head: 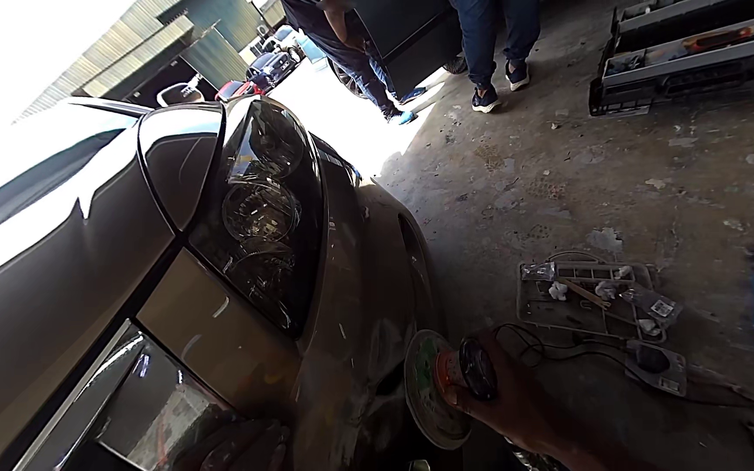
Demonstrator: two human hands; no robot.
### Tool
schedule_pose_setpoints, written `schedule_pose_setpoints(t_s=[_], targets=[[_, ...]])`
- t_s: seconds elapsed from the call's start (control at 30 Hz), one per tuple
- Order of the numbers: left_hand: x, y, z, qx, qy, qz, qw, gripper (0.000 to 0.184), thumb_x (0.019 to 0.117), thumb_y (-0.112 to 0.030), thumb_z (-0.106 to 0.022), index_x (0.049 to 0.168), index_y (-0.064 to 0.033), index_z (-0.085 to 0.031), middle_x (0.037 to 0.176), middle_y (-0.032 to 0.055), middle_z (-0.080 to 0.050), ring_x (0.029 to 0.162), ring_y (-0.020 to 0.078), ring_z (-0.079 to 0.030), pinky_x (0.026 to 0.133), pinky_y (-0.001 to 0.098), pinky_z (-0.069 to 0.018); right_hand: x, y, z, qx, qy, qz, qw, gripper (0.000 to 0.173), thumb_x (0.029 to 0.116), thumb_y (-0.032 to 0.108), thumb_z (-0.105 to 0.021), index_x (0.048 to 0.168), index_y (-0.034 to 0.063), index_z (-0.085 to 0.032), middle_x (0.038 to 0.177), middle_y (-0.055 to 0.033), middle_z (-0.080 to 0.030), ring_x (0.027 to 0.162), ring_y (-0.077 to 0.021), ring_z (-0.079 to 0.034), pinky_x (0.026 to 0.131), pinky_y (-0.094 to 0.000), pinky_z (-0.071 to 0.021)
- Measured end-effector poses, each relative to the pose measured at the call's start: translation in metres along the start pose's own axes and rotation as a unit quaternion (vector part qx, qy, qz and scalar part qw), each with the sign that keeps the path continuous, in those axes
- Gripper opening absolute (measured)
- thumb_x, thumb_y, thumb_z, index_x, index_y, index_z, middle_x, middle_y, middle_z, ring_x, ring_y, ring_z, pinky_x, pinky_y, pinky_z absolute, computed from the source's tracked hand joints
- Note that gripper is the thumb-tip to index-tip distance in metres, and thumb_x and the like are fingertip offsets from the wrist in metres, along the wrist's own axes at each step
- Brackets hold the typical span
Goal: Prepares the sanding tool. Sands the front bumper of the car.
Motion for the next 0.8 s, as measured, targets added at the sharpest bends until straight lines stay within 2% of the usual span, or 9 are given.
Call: schedule_pose_setpoints(t_s=[0.17,0.4,0.53,0.63,0.8], targets=[[-0.001,0.001,0.0,-0.002,0.002,-0.004,1.0,0.023,0.1053,-0.025,-0.051,0.101,-0.012,-0.069,0.102,0.0069,-0.07,0.109,0.0218,-0.06,0.102,0.0342,-0.0399,0.009,-0.006,0.003,-0.009,-0.007,-0.033,0.999,0.087,0.075,0.069,-0.074,0.139,0.0144,-0.049,0.11,-0.0023,-0.068,0.097,-0.0131,-0.069,0.084,-0.0378,-0.0582],[-0.001,0.001,0.0,-0.001,0.001,-0.004,1.0,0.023,0.1054,-0.026,-0.051,0.102,-0.0119,-0.069,0.103,0.0068,-0.07,0.111,0.0221,-0.061,0.103,0.0349,-0.0407,-0.001,0.001,-0.001,-0.005,-0.035,0.019,0.999,0.086,0.0767,0.067,-0.075,0.137,0.0105,-0.051,0.108,-0.0031,-0.069,0.095,-0.0121,-0.069,0.082,-0.0359,-0.0591],[0.001,0.0,0.0,0.004,0.001,-0.006,1.0,0.023,0.1057,-0.027,-0.05,0.102,-0.0127,-0.068,0.103,0.0065,-0.069,0.111,0.0218,-0.059,0.101,0.0335,-0.0399,0.016,-0.003,0.006,-0.028,-0.037,-0.03,0.998,0.085,0.0762,0.069,-0.073,0.137,0.0136,-0.05,0.107,-0.0036,-0.069,0.096,-0.0147,-0.069,0.082,-0.0384,-0.0582],[0.0,0.001,0.0,0.0,0.0,-0.005,1.0,0.023,0.1053,-0.025,-0.051,0.102,-0.0118,-0.069,0.104,0.0068,-0.07,0.111,0.0223,-0.06,0.101,0.0341,-0.0404,0.02,-0.008,0.01,-0.051,-0.055,-0.036,0.997,0.085,0.0761,0.07,-0.072,0.137,0.0145,-0.05,0.106,-0.0036,-0.07,0.095,-0.0159,-0.07,0.082,-0.0401,-0.0583],[-0.001,0.0,0.0,-0.002,-0.002,-0.004,1.0,0.023,0.1055,-0.027,-0.051,0.103,-0.0123,-0.068,0.104,0.0064,-0.07,0.11,0.0222,-0.06,0.1,0.0348,-0.0407,0.015,0.002,0.005,-0.048,-0.054,-0.029,0.997,0.085,0.0758,0.071,-0.072,0.136,0.0146,-0.05,0.105,-0.0018,-0.07,0.094,-0.0135,-0.07,0.081,-0.0375,-0.0586]])
Point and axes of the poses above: each hand's wrist, its own x-axis towards the middle knuckle, its own z-axis out of the back of the hand, y = z × x, the point moved 6 cm from there along x, towards the middle knuckle
